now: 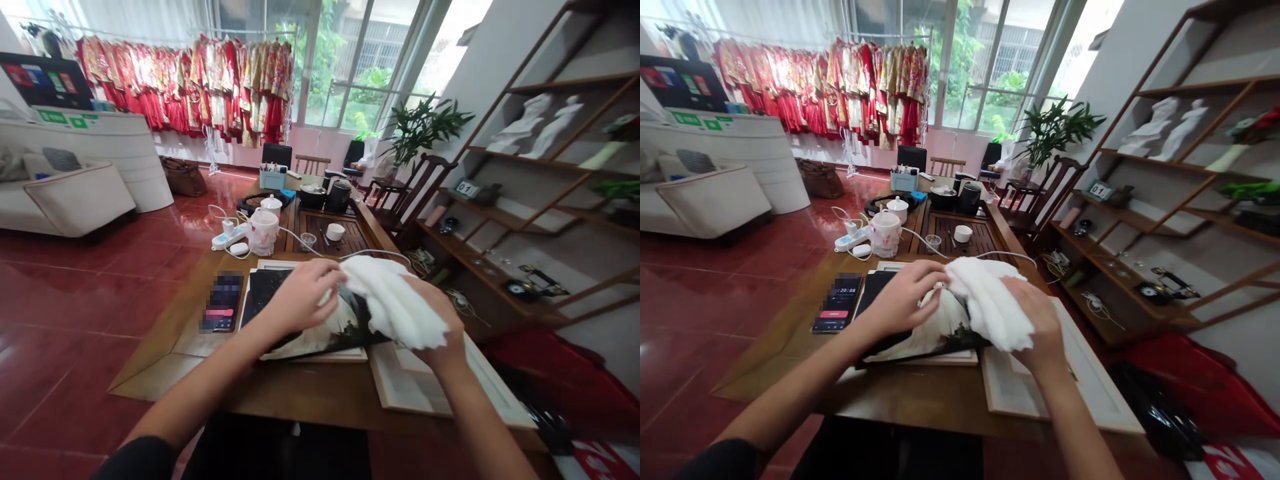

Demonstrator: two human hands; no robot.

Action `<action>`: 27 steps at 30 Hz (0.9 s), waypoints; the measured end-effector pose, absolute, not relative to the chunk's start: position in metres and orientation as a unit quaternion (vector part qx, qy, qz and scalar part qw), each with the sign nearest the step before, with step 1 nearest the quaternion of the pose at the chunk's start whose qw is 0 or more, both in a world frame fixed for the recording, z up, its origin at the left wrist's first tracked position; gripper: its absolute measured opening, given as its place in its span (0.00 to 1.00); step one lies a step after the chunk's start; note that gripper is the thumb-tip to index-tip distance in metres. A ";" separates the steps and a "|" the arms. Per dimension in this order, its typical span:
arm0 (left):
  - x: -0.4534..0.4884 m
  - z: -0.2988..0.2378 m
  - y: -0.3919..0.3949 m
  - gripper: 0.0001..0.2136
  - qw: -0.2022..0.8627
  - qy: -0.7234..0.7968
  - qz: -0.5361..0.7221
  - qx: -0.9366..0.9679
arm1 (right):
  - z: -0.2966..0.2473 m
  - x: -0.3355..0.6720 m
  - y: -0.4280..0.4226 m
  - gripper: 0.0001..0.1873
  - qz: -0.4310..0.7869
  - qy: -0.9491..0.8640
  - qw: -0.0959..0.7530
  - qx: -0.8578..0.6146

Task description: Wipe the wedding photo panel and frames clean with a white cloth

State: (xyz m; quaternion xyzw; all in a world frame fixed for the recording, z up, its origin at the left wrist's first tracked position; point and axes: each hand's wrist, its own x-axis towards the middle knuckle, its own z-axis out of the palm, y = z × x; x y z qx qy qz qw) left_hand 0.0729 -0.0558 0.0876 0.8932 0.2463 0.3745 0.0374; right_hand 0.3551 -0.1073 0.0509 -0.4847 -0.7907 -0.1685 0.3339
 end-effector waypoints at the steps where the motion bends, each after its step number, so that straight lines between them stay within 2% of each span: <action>1: 0.056 0.078 -0.047 0.11 0.029 0.294 0.361 0.885 | 0.048 0.339 -0.099 0.34 -0.176 -0.798 0.333 -0.470; 3: 0.027 0.059 -0.031 0.10 0.021 0.362 0.349 0.864 | 0.044 0.306 -0.082 0.36 -0.179 -0.819 0.319 -0.443; 7: -0.009 0.030 -0.013 0.09 0.024 0.402 0.333 0.853 | 0.038 0.251 -0.051 0.37 -0.154 -0.859 0.261 -0.412; 14: -0.039 0.004 -0.009 0.14 0.038 0.433 0.316 0.844 | 0.031 0.201 -0.036 0.43 -0.092 -0.905 0.179 -0.375; 19: -0.044 -0.002 -0.011 0.15 0.049 0.437 0.309 0.843 | 0.030 0.200 -0.045 0.46 -0.053 -0.912 0.166 -0.371; 27: -0.040 0.002 -0.020 0.15 0.053 0.433 0.302 0.848 | 0.026 0.212 -0.054 0.42 0.008 -0.914 0.176 -0.366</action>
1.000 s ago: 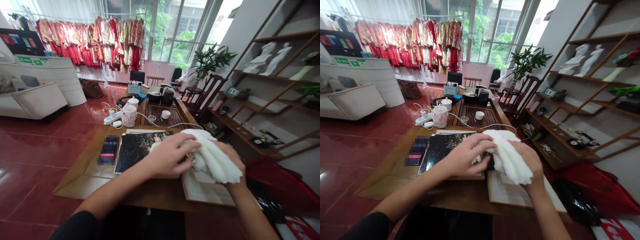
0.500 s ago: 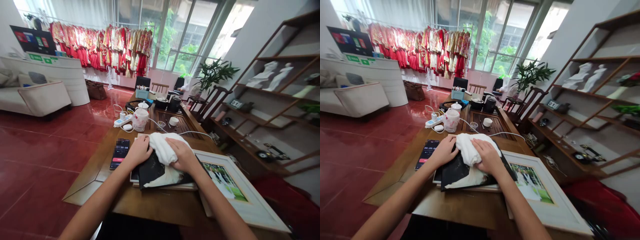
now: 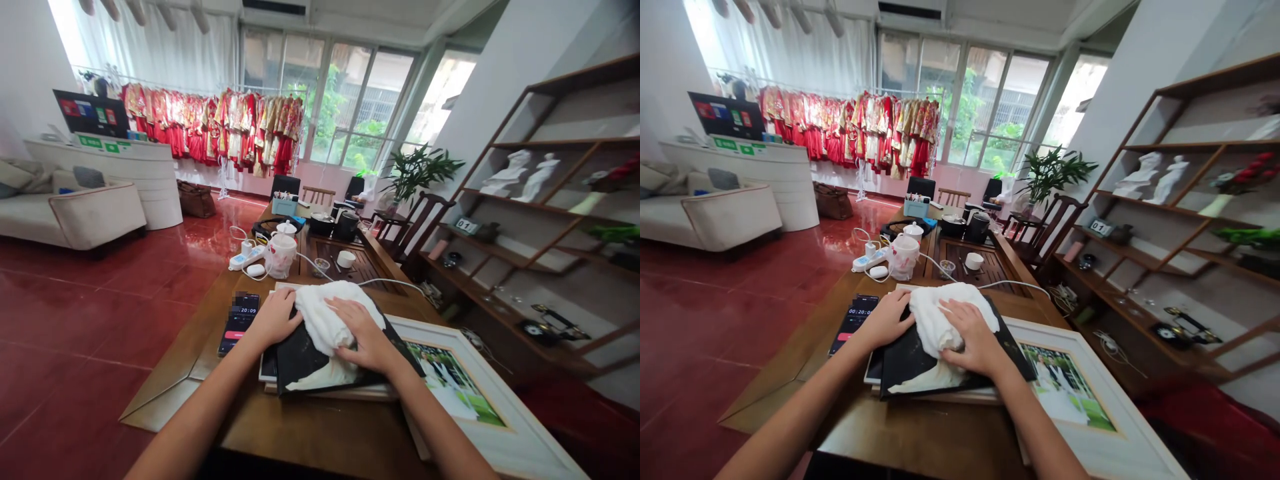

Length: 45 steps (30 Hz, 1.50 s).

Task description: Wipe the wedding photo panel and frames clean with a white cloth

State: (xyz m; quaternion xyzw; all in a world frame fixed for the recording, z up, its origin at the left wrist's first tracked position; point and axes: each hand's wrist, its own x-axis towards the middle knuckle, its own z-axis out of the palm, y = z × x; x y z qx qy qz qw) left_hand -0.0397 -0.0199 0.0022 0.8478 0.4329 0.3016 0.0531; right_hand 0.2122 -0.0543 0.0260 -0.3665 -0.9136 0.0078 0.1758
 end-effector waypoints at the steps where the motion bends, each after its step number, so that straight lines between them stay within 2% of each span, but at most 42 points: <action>1: -0.039 0.003 -0.021 0.15 0.054 0.432 0.300 0.849 | 0.027 0.215 -0.055 0.42 0.018 -0.914 0.178 -0.364; 11: -0.028 0.007 -0.030 0.20 0.059 0.414 0.273 0.867 | 0.044 0.241 -0.060 0.33 0.117 -0.907 0.210 -0.347; 15: -0.025 0.010 -0.029 0.22 0.060 0.402 0.257 0.877 | 0.061 0.241 -0.063 0.25 0.110 -0.903 0.195 -0.367; 17: -0.023 0.013 -0.026 0.20 0.063 0.391 0.246 0.884 | 0.069 0.238 -0.064 0.28 0.096 -0.904 0.182 -0.375; 21: -0.020 0.015 -0.022 0.18 0.071 0.375 0.230 0.895 | 0.073 0.229 -0.059 0.44 0.075 -0.913 0.156 -0.370; 25: -0.018 0.011 -0.024 0.25 0.098 0.357 0.223 0.902 | 0.061 0.225 -0.050 0.52 0.070 -0.919 0.129 -0.367; 29: -0.017 -0.001 -0.020 0.33 0.105 0.366 0.225 0.897 | 0.047 0.228 -0.040 0.54 0.067 -0.920 0.116 -0.367; 45: -0.001 -0.017 0.009 0.32 0.101 0.355 0.216 0.904 | 0.030 0.240 -0.007 0.54 0.056 -0.928 0.122 -0.349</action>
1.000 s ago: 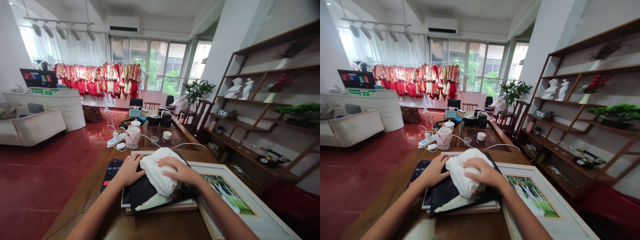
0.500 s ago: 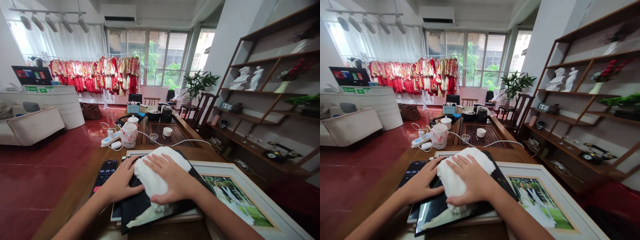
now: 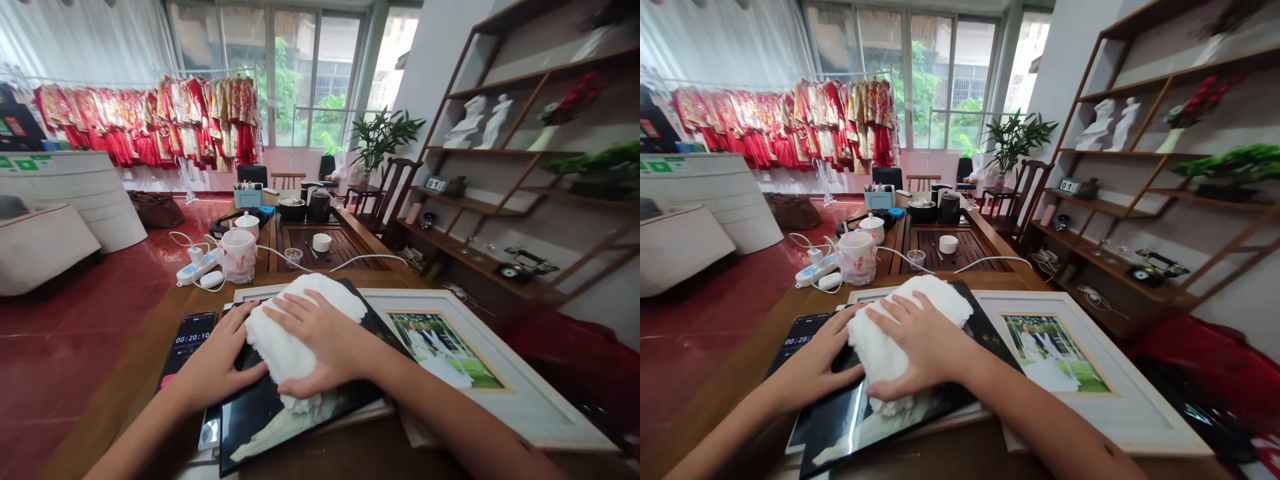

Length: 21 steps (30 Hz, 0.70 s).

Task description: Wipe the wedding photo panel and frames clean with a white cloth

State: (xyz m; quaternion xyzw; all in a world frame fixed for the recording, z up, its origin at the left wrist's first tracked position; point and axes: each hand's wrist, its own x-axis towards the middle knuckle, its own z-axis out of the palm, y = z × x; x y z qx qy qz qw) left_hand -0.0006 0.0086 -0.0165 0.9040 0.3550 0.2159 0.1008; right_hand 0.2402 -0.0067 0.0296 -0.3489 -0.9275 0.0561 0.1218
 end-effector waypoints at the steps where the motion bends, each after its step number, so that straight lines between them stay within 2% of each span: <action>1: -0.001 -0.018 0.010 0.32 0.101 0.356 0.218 0.903 | 0.029 0.240 -0.006 0.53 0.059 -0.928 0.123 -0.348; 9: -0.015 -0.028 0.019 0.31 0.115 0.358 0.220 0.900 | 0.016 0.235 0.000 0.51 0.069 -0.919 0.131 -0.364; 14: -0.019 -0.035 0.024 0.35 0.112 0.372 0.209 0.897 | 0.004 0.251 0.016 0.49 0.016 -0.903 0.125 -0.410; 21: -0.021 -0.037 0.027 0.35 0.113 0.372 0.212 0.897 | 0.000 0.273 0.036 0.47 -0.024 -0.889 0.120 -0.442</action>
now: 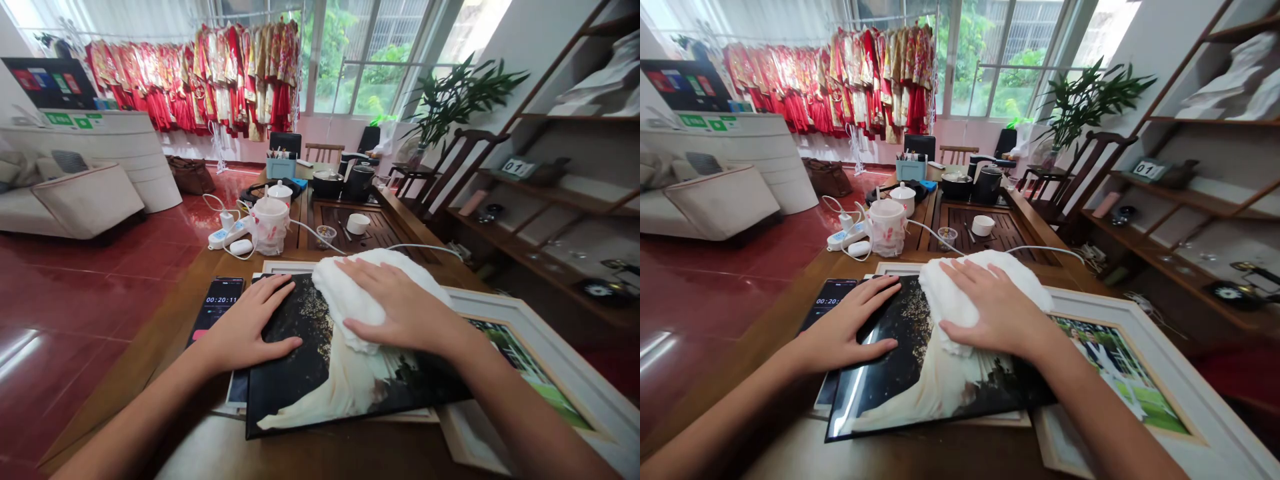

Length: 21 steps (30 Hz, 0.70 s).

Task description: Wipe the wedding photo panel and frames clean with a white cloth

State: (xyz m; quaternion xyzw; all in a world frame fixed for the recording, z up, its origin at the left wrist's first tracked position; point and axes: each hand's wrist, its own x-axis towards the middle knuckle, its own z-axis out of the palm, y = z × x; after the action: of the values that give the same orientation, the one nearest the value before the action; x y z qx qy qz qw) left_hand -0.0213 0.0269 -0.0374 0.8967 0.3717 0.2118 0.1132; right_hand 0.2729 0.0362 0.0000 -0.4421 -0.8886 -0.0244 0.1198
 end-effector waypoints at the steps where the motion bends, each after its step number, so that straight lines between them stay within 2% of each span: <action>1: -0.021 -0.037 0.027 0.35 0.113 0.373 0.209 0.897 | 0.001 0.272 0.035 0.46 -0.020 -0.893 0.117 -0.434; 10: -0.019 -0.037 0.029 0.35 0.122 0.370 0.193 0.900 | 0.017 0.239 0.011 0.45 0.066 -0.934 0.073 -0.342; 21: -0.017 -0.035 0.029 0.35 0.121 0.377 0.188 0.899 | 0.006 0.273 0.035 0.43 -0.025 -0.875 0.067 -0.479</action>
State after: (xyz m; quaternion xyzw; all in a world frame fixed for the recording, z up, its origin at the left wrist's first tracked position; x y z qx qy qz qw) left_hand -0.0174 0.0294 -0.0355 0.8987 0.3772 0.1877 0.1214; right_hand 0.2727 0.0347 0.0058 -0.4786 -0.8751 -0.0250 0.0671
